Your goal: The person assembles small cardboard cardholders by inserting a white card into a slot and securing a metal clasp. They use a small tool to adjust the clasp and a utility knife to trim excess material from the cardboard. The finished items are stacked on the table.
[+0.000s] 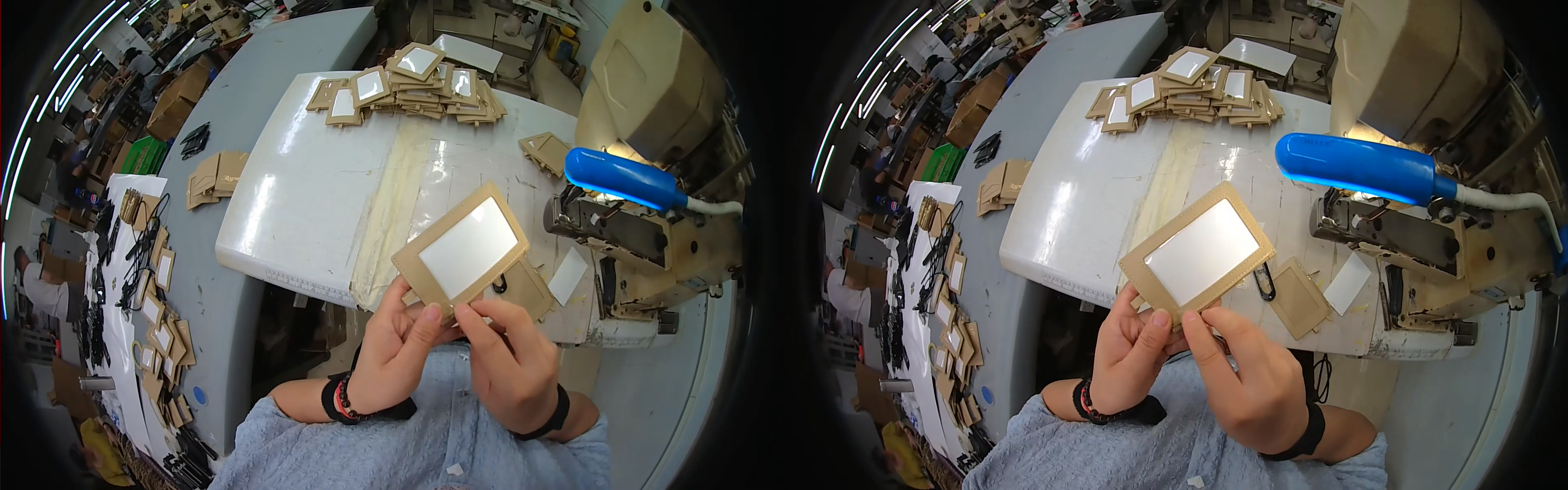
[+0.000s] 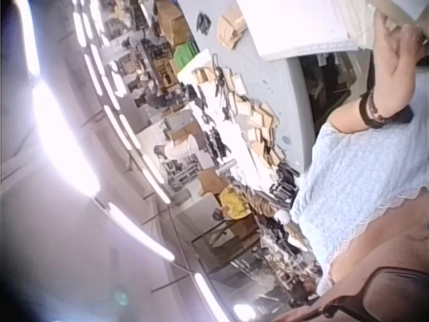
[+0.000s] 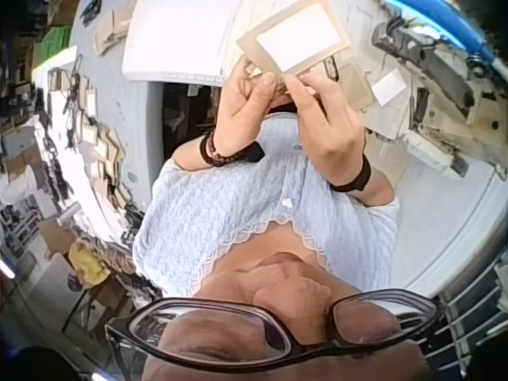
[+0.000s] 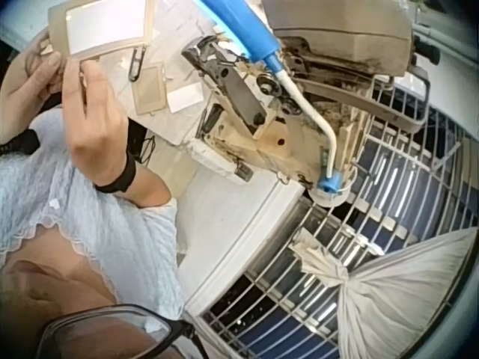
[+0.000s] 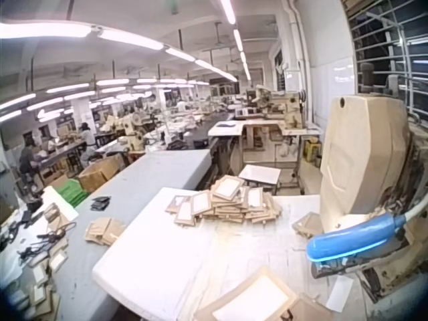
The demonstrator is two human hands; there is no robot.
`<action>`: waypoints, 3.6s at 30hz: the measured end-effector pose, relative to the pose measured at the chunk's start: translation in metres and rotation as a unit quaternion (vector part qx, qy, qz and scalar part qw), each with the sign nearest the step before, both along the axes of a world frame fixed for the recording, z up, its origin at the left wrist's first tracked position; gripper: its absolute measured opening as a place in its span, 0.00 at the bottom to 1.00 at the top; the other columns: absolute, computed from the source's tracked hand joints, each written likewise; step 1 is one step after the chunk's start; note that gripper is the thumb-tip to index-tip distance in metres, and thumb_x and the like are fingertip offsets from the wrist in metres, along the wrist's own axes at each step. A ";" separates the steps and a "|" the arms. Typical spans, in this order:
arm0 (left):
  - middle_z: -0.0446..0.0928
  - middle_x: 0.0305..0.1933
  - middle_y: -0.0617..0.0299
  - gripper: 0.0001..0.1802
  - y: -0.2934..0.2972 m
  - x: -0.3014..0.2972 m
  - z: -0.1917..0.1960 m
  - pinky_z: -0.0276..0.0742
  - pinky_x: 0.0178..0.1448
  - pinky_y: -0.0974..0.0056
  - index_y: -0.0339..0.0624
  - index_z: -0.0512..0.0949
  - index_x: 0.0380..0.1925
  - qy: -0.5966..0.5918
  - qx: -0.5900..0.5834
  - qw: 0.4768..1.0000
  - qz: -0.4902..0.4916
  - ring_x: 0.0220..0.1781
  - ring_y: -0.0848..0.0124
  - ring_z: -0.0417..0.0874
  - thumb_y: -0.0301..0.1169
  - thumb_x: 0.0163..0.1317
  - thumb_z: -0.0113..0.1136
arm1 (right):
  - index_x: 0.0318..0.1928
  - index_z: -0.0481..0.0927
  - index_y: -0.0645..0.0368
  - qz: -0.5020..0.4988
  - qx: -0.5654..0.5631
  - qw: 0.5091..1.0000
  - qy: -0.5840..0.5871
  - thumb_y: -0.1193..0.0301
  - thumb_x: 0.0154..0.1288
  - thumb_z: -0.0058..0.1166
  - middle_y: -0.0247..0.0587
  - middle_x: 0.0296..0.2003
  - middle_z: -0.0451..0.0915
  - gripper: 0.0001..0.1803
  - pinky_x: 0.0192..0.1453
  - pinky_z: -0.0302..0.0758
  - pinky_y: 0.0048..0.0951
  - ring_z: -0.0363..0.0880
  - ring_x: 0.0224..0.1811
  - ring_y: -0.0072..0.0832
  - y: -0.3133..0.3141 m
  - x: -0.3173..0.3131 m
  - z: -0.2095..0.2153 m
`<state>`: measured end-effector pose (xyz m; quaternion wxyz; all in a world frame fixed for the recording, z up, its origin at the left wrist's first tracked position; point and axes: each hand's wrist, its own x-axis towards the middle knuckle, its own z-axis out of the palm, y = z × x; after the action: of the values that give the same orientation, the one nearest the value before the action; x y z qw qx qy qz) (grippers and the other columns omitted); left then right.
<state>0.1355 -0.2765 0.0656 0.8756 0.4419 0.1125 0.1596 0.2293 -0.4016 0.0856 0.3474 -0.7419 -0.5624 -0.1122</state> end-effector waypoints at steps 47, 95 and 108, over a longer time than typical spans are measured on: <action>0.73 0.56 0.44 0.25 -0.001 -0.005 0.001 0.74 0.59 0.61 0.27 0.49 0.64 0.045 0.155 0.987 0.006 0.57 0.61 0.76 0.27 0.72 0.39 | 0.43 0.78 0.70 0.116 -0.029 0.992 0.034 0.83 0.51 0.53 0.42 0.35 0.75 0.16 0.24 0.76 0.25 0.78 0.26 0.29 0.000 0.024 0.007; 0.72 0.56 0.45 0.24 -0.003 -0.009 -0.005 0.73 0.60 0.62 0.26 0.51 0.64 0.086 0.303 0.949 -0.001 0.57 0.65 0.74 0.24 0.71 0.39 | 0.43 0.78 0.70 0.097 -0.052 0.992 0.063 0.83 0.50 0.54 0.45 0.37 0.77 0.16 0.29 0.78 0.26 0.80 0.30 0.34 -0.004 0.019 0.009; 0.66 0.61 0.44 0.27 -0.004 -0.003 -0.003 0.72 0.64 0.55 0.29 0.46 0.66 0.007 0.103 0.994 0.020 0.61 0.58 0.72 0.26 0.71 0.39 | 0.40 0.78 0.66 0.028 0.092 0.981 0.168 0.86 0.52 0.56 0.45 0.34 0.76 0.12 0.28 0.77 0.29 0.79 0.28 0.36 0.006 0.004 -0.011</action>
<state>0.1327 -0.2802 0.0626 0.8212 0.5283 0.1108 0.1850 0.2335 -0.3955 0.0747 0.5063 -0.6994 -0.5038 -0.0276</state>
